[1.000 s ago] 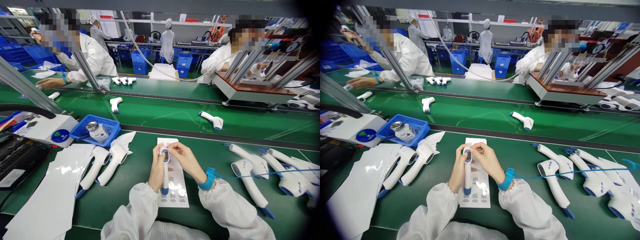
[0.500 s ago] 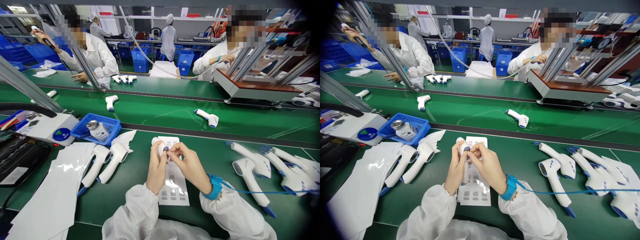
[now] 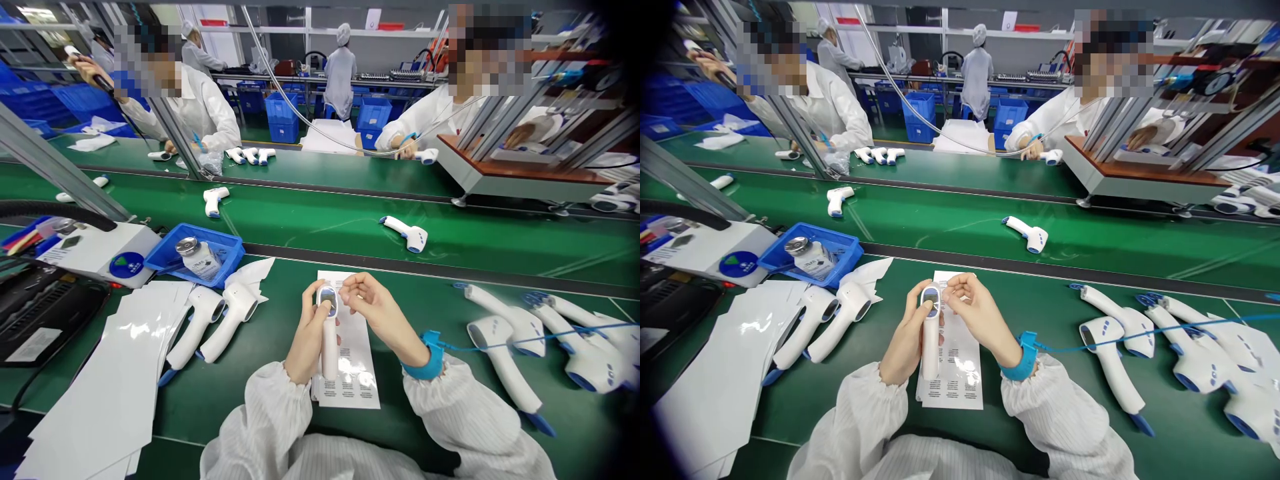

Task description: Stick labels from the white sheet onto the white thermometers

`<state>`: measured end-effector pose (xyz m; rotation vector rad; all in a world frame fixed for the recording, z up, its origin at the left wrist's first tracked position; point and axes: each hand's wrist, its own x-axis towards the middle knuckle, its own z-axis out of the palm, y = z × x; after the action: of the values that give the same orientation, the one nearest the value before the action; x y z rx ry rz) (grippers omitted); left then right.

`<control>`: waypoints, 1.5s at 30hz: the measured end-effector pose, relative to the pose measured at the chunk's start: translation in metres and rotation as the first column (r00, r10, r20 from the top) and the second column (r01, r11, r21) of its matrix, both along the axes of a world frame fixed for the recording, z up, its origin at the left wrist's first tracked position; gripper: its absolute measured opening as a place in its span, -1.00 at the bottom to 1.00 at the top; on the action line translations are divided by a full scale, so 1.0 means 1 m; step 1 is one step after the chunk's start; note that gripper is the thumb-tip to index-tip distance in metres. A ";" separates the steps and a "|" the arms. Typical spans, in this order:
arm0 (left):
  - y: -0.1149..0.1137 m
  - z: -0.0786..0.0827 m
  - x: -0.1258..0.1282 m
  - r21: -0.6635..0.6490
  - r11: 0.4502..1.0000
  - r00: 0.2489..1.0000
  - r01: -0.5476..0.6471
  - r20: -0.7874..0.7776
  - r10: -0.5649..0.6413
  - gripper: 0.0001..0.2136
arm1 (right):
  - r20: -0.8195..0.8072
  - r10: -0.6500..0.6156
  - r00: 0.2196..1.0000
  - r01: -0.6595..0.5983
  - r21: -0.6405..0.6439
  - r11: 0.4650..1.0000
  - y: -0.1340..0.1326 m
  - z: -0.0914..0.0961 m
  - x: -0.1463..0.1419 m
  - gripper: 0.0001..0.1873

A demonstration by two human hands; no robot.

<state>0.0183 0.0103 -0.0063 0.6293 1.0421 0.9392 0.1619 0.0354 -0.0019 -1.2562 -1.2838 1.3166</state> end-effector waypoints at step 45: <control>-0.011 0.008 -0.011 0.263 0.936 0.970 0.234 -0.133 -0.205 -0.17 | 0.225 0.028 0.974 -0.103 0.326 0.940 0.001 0.008 -0.016 -0.94</control>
<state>0.0074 -0.0004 0.0012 1.0169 0.9145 0.8682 0.1463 0.0366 0.0062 -1.1425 -1.6399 0.9691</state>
